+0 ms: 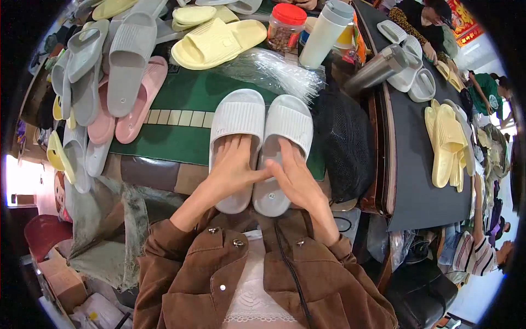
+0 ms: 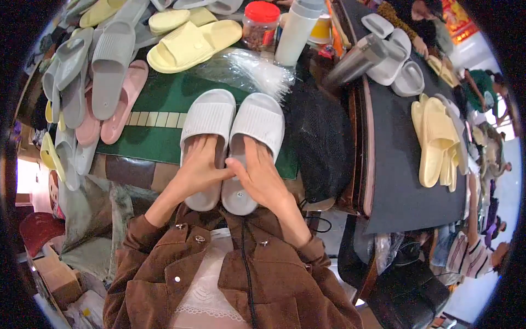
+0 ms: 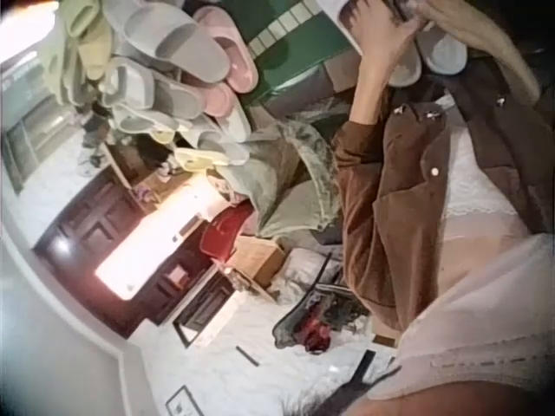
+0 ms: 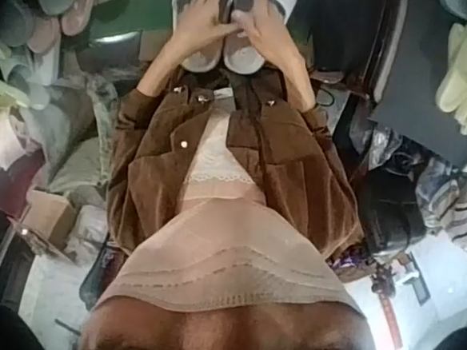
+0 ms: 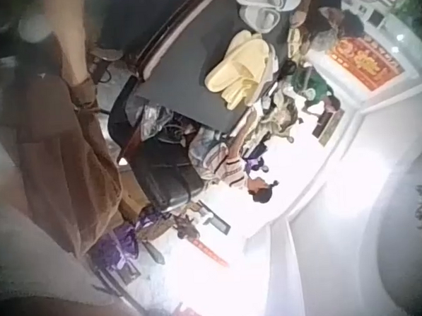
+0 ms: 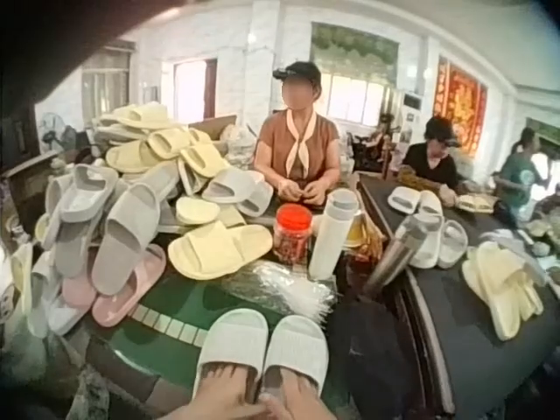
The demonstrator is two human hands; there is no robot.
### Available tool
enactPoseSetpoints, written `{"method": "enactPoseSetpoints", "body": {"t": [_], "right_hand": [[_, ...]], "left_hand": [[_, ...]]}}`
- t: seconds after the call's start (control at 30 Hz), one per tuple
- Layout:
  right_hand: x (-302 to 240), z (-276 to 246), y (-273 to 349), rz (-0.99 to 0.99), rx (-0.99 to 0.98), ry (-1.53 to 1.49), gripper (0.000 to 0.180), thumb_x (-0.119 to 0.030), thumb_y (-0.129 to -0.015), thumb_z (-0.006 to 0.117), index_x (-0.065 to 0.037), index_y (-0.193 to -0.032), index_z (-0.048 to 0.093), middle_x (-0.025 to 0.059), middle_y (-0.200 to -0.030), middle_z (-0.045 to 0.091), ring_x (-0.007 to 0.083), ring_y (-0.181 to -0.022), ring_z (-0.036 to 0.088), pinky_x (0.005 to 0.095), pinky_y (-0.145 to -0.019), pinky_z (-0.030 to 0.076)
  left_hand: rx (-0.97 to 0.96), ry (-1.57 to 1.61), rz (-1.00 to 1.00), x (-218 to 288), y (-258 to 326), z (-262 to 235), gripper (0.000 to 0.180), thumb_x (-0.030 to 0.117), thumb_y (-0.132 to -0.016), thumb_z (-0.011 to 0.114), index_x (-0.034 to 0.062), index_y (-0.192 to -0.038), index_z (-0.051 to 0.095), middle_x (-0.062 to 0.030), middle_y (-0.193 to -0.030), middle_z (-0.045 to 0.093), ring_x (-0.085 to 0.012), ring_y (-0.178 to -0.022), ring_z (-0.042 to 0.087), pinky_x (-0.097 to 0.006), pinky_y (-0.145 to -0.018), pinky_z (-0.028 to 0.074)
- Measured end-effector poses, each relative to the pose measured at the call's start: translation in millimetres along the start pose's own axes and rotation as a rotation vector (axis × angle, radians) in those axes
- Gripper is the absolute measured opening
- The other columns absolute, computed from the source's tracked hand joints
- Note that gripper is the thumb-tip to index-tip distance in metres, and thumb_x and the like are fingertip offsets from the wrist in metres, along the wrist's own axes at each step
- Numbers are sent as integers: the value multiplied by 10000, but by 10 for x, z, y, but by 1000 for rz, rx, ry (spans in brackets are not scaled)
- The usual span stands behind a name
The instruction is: Using a small tool to trim excess plastic thread or material from manufactured slippers.
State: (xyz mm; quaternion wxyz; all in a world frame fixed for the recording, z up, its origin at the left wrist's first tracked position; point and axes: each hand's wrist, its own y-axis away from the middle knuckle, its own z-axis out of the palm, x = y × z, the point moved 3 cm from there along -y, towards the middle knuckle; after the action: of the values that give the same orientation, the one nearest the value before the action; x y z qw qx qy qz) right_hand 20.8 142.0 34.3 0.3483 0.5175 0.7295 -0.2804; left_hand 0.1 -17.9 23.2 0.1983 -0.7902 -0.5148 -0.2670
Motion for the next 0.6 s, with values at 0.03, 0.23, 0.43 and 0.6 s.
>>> {"method": "enactPoseSetpoints", "body": {"t": [0.03,0.23,0.43,0.6], "right_hand": [[-4,22,-18,0,0,1,641,-339,-939,508,109,-1340,288,340,-1279,413,472,-1218,381,464,-1024,316],[33,164,-65,-44,67,20,640,-354,-931,513,106,-1320,296,349,-1238,429,484,-1163,408,473,-988,331],[4,139,-67,24,47,-40,638,-336,-924,526,103,-1320,288,343,-1239,425,479,-1149,416,480,-983,332],[62,166,-58,-76,73,60,652,-307,-923,539,106,-1346,264,345,-1298,381,474,-1220,364,471,-1026,303]], "left_hand": [[5,-4,-20,-13,-11,36,920,424,-714,726,-94,-1339,293,-309,-1331,355,-483,-1242,314,-502,-1048,250],[192,-62,117,-22,-37,182,745,320,-746,695,-100,-1270,371,-322,-1260,413,-496,-1192,352,-538,-1009,270],[215,-55,109,-55,-98,160,514,275,-796,649,-90,-1120,488,-326,-1101,523,-496,-1039,476,-542,-907,365],[67,-35,-43,-22,-228,86,440,309,-831,616,-86,-1015,557,-307,-949,593,-464,-889,572,-515,-775,460]]}}
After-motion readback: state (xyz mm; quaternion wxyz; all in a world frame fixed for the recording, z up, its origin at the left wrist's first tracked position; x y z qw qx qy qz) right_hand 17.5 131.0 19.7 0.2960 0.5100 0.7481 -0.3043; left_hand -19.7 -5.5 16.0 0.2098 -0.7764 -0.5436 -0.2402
